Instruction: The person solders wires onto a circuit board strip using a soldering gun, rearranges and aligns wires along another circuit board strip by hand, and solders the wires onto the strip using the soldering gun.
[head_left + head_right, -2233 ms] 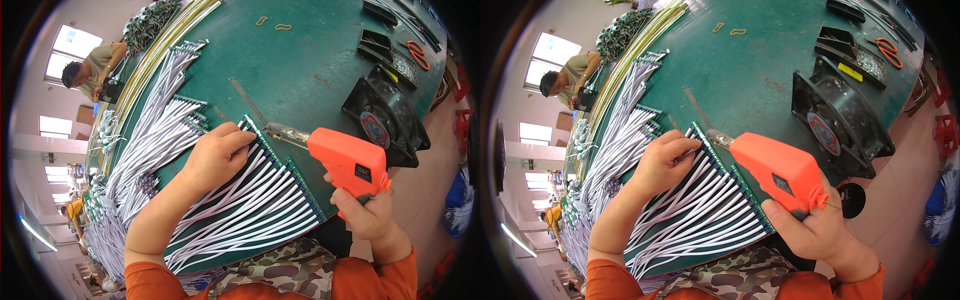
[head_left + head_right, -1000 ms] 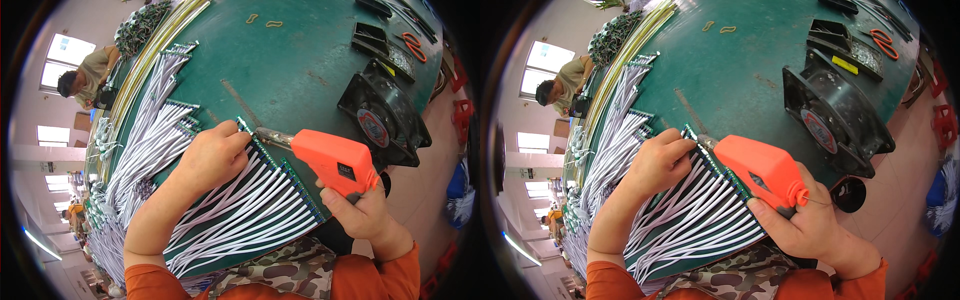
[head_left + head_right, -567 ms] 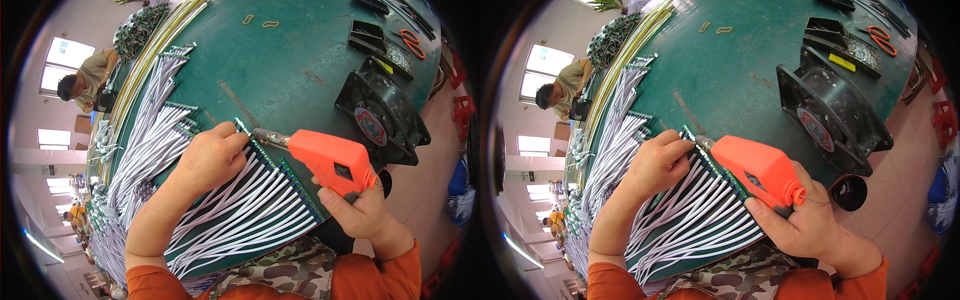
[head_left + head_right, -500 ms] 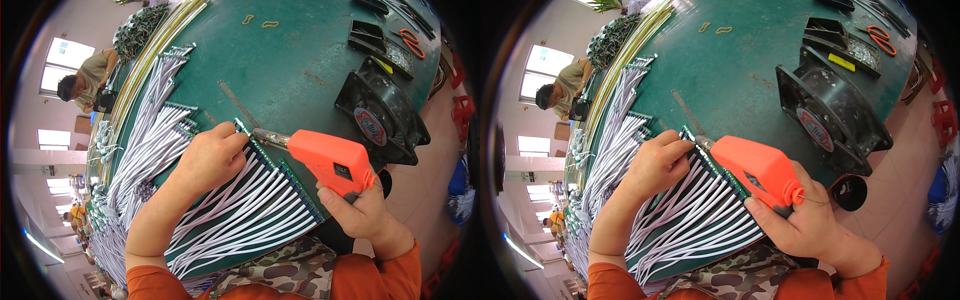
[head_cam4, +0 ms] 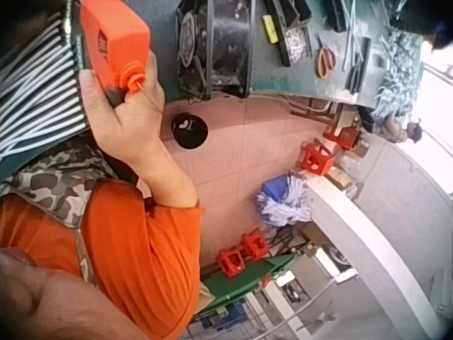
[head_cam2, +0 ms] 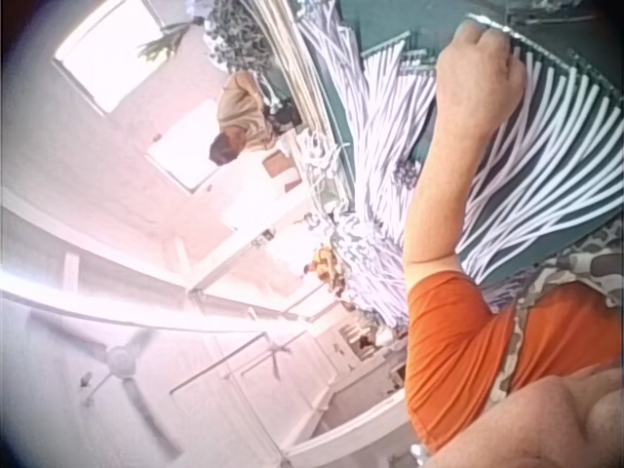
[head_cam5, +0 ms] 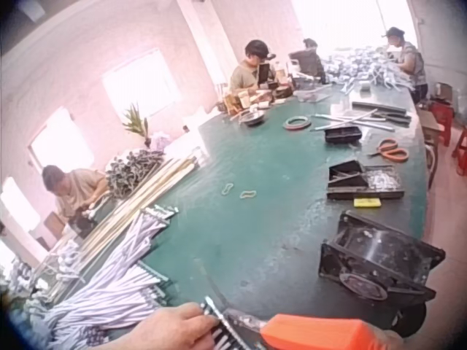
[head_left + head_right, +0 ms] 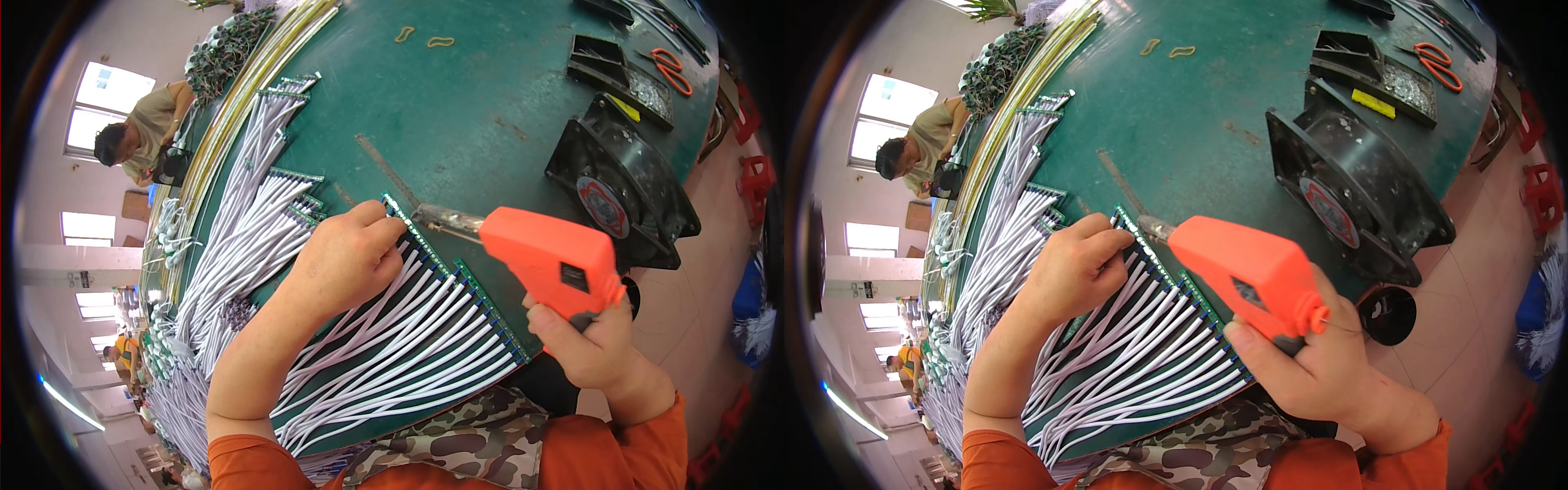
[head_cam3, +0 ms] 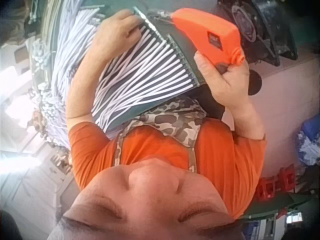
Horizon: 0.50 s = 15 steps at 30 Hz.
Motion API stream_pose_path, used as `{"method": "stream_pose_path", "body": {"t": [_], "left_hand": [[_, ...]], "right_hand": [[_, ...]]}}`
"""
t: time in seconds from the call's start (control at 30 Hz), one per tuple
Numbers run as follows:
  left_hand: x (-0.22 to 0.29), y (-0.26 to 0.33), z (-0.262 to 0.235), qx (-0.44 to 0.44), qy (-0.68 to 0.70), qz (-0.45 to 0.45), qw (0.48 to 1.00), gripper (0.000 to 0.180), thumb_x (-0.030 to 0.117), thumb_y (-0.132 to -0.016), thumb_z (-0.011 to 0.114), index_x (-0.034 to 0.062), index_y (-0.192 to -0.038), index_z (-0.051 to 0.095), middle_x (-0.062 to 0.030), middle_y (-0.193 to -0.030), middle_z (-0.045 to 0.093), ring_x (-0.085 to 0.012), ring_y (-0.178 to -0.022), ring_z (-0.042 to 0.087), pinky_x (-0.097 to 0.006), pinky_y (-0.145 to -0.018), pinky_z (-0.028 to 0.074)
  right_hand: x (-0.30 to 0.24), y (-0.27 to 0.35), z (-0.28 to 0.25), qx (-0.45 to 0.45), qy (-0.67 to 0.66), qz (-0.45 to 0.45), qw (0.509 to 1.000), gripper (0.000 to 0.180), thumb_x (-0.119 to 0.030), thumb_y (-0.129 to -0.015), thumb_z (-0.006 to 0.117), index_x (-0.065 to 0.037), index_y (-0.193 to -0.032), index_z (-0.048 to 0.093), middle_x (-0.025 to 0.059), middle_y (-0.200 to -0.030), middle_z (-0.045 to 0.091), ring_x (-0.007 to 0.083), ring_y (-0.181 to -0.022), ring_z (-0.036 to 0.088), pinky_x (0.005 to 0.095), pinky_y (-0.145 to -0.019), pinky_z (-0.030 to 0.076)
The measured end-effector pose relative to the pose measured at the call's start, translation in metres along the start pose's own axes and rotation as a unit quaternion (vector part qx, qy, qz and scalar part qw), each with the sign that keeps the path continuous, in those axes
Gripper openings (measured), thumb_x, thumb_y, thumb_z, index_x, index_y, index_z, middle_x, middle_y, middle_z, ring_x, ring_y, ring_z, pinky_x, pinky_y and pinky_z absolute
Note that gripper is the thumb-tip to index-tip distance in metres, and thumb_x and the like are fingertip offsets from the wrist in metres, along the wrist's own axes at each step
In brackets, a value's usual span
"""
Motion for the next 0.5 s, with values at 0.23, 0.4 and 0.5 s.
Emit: {"method": "stream_pose_path", "body": {"t": [0.23, 0.4, 0.5], "left_hand": [[0.001, 0.000, 0.000, -0.014, -0.009, -0.004, 1.000, 0.023, 0.001, -0.076, 0.065, 0.0027, -0.098, 0.071, -0.0121, -0.081, 0.059, -0.0333, -0.070, 0.064, -0.043, -0.061, 0.052], [0.003, 0.000, -0.001, -0.015, -0.011, -0.007, 1.000, 0.022, 0.001, -0.076, 0.064, 0.0030, -0.098, 0.071, -0.0121, -0.081, 0.060, -0.0335, -0.070, 0.064, -0.043, -0.062, 0.052], [0.001, 0.002, 0.001, -0.018, -0.014, -0.014, 1.000, 0.022, 0.002, -0.078, 0.065, 0.0030, -0.099, 0.071, -0.0123, -0.082, 0.060, -0.0333, -0.070, 0.064, -0.043, -0.062, 0.053]], "right_hand": [[-0.013, -0.001, -0.006, 0.024, -0.055, -0.039, 0.997, 0.036, -0.003, -0.092, 0.063, 0.005, -0.128, 0.059, 0.0121, -0.109, 0.071, 0.0103, -0.079, 0.066, 0.0272, -0.072, 0.057], [-0.004, 0.004, -0.001, -0.022, -0.078, 0.015, 0.997, 0.051, -0.004, -0.093, 0.067, 0.008, -0.140, 0.049, 0.0197, -0.134, 0.063, 0.0231, -0.120, 0.063, 0.0346, -0.103, 0.048], [-0.004, 0.006, -0.002, -0.027, -0.041, -0.004, 0.999, 0.050, -0.006, -0.093, 0.068, 0.007, -0.138, 0.051, 0.0170, -0.128, 0.066, 0.0213, -0.115, 0.066, 0.0332, -0.099, 0.050]]}}
Point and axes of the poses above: each hand's wrist, its own y-axis away from the middle knuckle, its own z-axis out of the palm, x = y × z, the point moved 9 cm from there along -y, towards the middle knuckle
